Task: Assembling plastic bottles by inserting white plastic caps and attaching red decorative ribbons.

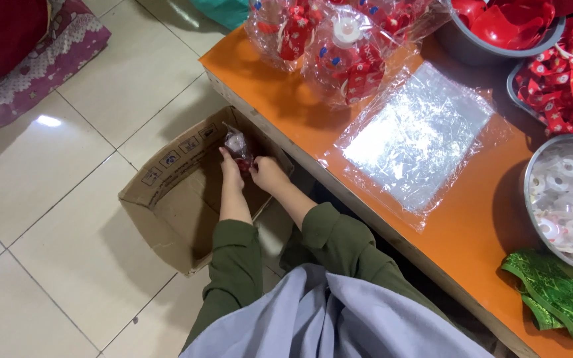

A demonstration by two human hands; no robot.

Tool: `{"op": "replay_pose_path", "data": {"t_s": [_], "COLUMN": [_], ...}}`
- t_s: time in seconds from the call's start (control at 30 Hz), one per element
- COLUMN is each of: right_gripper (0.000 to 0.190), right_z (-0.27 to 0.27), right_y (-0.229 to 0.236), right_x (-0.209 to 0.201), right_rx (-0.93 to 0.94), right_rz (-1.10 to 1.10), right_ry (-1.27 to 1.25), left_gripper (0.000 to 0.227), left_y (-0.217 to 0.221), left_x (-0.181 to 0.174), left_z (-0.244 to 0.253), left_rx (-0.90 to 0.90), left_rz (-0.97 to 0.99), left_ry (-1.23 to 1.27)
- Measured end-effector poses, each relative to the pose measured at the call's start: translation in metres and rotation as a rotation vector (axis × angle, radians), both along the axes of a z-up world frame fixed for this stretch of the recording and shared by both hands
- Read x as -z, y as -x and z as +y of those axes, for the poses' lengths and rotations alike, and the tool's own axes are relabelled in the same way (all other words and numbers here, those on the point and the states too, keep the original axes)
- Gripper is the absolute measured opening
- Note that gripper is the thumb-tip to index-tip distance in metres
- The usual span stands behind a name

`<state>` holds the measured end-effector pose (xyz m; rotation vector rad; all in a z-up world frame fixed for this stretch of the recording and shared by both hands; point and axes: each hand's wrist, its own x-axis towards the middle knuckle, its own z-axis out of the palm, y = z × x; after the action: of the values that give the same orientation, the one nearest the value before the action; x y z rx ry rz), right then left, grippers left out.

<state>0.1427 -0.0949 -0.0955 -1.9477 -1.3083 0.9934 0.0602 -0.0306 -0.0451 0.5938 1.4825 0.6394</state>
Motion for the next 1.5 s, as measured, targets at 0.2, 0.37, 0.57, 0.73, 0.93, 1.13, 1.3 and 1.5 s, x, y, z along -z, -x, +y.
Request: {"op": "replay_pose_path", "data": {"t_s": [0.2, 0.37, 0.57, 0.73, 0.93, 1.13, 1.3, 1.5], "right_gripper": [0.032, 0.03, 0.025, 0.019, 0.014, 0.017, 0.011, 0.011], "right_z": [-0.023, -0.079, -0.188, -0.304, -0.425, -0.519, -0.567, -0.592], "right_y": [-0.017, -0.039, -0.089, -0.143, -0.192, -0.244, -0.285, -0.325], "right_x": [-0.04, -0.113, -0.189, -0.222, -0.26, -0.239, -0.242, -0.255], "right_rx": [-0.059, -0.052, 0.116, 0.352, 0.64, 0.837, 0.912, 0.941], "right_rz": [-0.044, 0.02, -0.021, -0.036, -0.232, -0.347, -0.451, -0.533], "right_ry": [-0.057, -0.156, -0.39, -0.596, -0.581, -0.554, -0.56, -0.561], "left_gripper": [0.092, 0.057, 0.026, 0.017, 0.022, 0.015, 0.011, 0.013], "left_y": [0.021, -0.012, -0.078, -0.138, -0.22, -0.3, -0.368, -0.431], "left_x": [0.101, 0.049, -0.069, -0.111, -0.125, -0.129, -0.152, -0.154], "left_z": [0.022, -0.016, -0.138, -0.226, -0.318, -0.383, -0.429, -0.486], "left_rx": [0.03, 0.186, 0.316, 0.455, 0.808, 1.097, 1.295, 1.449], "left_rz": [0.244, 0.587, 0.231, -0.012, -0.401, -0.371, -0.418, -0.251], "left_ry": [-0.008, -0.688, -1.337, -1.584, -1.717, -1.871, -1.874, -1.832]}}
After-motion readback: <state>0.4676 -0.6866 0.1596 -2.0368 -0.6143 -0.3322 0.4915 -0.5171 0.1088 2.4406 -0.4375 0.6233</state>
